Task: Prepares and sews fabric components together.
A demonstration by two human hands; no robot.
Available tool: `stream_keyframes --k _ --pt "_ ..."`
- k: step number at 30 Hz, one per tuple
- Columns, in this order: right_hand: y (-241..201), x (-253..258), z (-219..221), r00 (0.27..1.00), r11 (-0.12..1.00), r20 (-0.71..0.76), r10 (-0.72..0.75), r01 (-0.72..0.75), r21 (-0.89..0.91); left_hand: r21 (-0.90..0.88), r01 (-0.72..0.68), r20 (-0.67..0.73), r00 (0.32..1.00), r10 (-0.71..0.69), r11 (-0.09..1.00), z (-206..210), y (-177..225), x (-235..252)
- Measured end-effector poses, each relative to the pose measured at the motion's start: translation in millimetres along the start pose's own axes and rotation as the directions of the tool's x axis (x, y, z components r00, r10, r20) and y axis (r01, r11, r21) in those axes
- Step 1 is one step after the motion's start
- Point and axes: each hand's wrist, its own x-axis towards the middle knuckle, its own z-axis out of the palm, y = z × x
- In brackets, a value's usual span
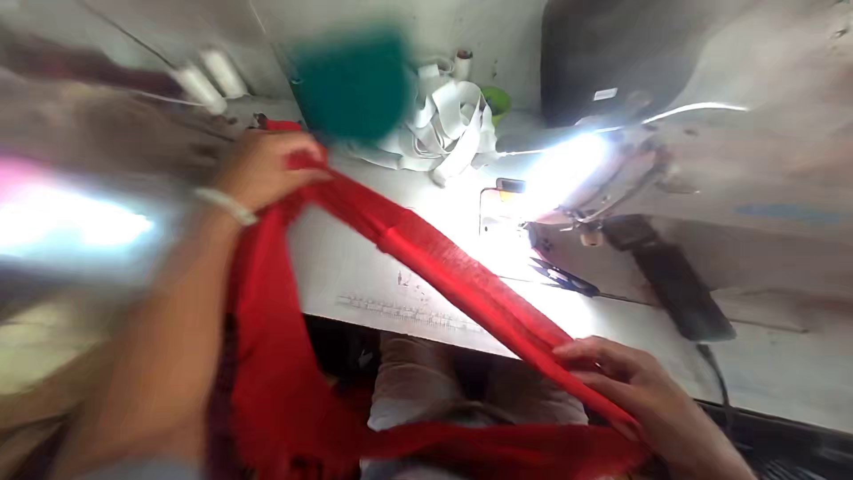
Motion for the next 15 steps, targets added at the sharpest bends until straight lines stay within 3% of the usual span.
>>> stream_keyframes --k 2,4,6,8,11,13,15 --pt "23 3 6 0.980 0.959 -0.177 0.086 -0.130 -0.251 0.103 -0.016 0.177 0.984 -0.002 0.995 52 0 45" --pt "39 7 9 0.952 0.810 -0.302 -0.038 -0.148 -0.567 0.099 -0.066 0.235 0.971 0.041 0.993 109 13 67" --pt "40 15 13 0.914 0.624 -0.344 -0.215 -0.142 -0.768 0.058 -0.077 0.218 0.974 0.063 0.995 153 34 69" --pt "33 26 24 0.883 0.537 -0.338 -0.326 -0.122 -0.835 0.011 -0.079 0.147 0.986 0.076 0.997 180 46 57" --pt "26 53 46 0.862 0.551 -0.250 -0.441 0.040 -0.834 -0.062 -0.049 0.010 0.999 0.050 0.997 194 51 37" --pt "19 85 57 0.869 0.563 -0.165 -0.467 0.149 -0.813 -0.095 -0.020 -0.068 0.998 0.013 0.995 199 53 26" --pt "8 130 65 0.905 0.577 -0.117 -0.408 0.156 -0.801 -0.059 -0.033 -0.230 0.973 0.018 0.998 207 59 14"
